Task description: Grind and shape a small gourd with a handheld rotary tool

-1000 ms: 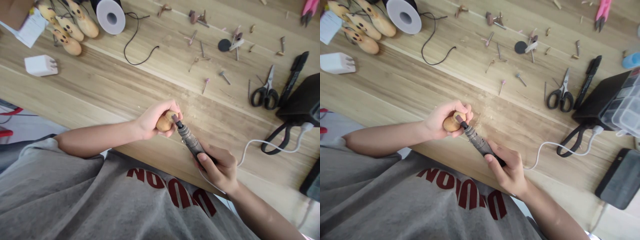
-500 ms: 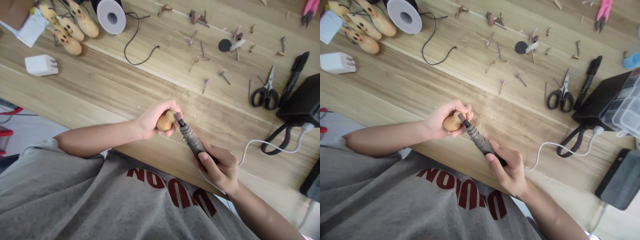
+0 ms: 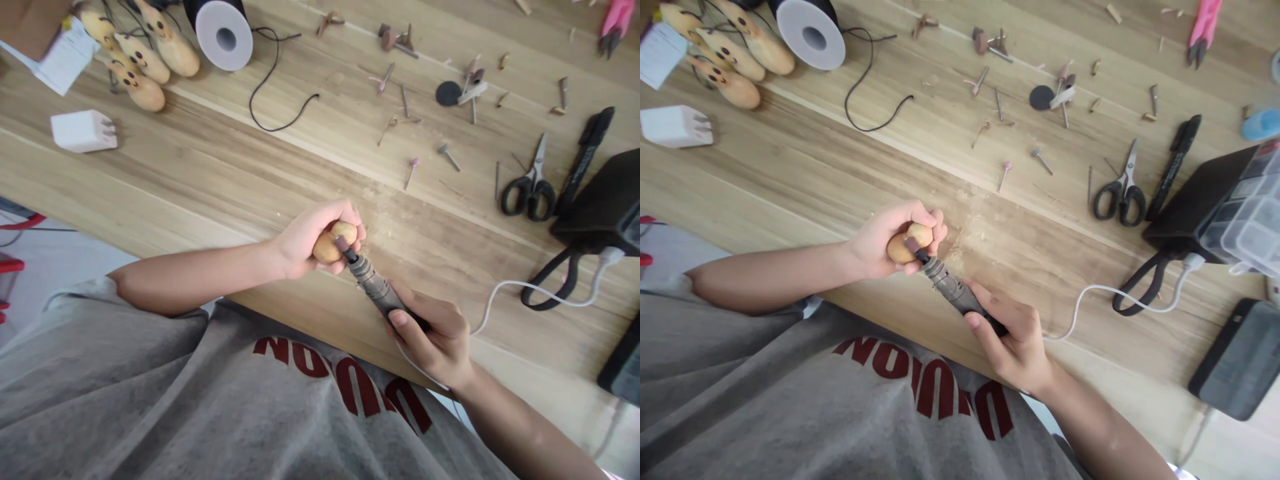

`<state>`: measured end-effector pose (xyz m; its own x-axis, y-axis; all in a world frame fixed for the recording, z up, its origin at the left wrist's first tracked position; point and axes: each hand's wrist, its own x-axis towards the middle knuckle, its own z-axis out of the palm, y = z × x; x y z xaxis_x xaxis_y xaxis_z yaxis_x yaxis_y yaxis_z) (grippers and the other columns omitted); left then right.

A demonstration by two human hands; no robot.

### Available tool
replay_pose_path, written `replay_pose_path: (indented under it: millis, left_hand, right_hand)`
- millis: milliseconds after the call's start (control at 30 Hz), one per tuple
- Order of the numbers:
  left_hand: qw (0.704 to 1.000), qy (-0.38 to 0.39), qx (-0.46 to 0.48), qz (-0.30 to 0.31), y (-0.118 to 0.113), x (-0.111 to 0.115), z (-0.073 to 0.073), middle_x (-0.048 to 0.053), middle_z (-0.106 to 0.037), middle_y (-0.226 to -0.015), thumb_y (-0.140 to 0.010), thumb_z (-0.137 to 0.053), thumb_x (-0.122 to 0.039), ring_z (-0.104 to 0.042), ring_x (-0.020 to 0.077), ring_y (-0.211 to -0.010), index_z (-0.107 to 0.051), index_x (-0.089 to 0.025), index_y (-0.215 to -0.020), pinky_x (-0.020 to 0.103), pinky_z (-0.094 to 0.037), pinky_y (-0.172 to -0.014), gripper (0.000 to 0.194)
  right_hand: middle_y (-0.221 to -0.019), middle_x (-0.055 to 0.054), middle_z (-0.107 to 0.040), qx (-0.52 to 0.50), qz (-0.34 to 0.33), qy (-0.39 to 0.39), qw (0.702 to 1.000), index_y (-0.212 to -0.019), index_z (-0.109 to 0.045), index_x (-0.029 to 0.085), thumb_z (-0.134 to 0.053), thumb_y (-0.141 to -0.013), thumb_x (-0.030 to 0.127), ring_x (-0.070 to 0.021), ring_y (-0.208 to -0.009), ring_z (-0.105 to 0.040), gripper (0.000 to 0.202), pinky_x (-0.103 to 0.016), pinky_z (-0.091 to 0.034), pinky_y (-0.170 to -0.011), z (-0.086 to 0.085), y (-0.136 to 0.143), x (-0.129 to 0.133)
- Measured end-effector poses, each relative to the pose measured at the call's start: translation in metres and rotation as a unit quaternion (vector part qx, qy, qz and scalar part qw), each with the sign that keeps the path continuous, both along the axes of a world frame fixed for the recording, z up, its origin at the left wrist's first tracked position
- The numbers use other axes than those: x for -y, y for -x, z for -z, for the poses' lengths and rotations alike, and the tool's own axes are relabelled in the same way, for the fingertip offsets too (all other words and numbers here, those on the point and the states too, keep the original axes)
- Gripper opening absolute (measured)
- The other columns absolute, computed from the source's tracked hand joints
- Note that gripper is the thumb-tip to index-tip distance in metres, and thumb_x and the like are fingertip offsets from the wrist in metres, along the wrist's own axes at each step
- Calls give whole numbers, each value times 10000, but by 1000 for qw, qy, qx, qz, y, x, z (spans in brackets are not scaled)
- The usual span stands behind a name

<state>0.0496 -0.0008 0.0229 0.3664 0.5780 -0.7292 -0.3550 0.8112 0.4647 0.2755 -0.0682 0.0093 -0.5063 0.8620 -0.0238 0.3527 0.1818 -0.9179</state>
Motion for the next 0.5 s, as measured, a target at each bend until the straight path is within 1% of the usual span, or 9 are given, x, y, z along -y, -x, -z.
replay_pose_path:
  millis: [133,300,433,500]
  left_hand:
    - [1000,-19,11,3,0,0,0,-15,-504,-485,-808,-448,-191,-459,81,-283,-489,-161,-564,172,-266,-259,250]
    - [1000,4,0,1,0,0,-1,-9,-530,-502,-811,-458,-185,-471,66,-311,-491,-155,-554,158,-305,-279,261]
    - [1000,-12,11,7,0,0,-1,-21,-501,-477,-801,-471,-209,-462,79,-283,-484,-164,-566,166,-250,-259,240]
    - [1000,-7,9,6,0,0,-1,-20,-511,-484,-799,-478,-210,-471,77,-298,-481,-165,-568,163,-266,-265,235]
  right_hand:
    - [-572,29,-599,6,14,15,1000,-1233,-712,176,-541,-1004,277,-95,-475,-519,304,-211,-422,-469,0,-1,0]
    - [-579,15,-604,7,-6,7,1000,-1143,-741,169,-551,-993,293,-101,-479,-510,273,-222,-405,-456,-1,-1,0]
    - [-590,19,-619,9,15,19,1000,-1199,-717,167,-541,-1000,273,-103,-487,-520,286,-217,-420,-471,0,-1,1]
    - [-591,16,-620,6,7,15,1000,-1183,-726,161,-545,-997,272,-103,-489,-524,282,-218,-421,-475,0,-1,1]
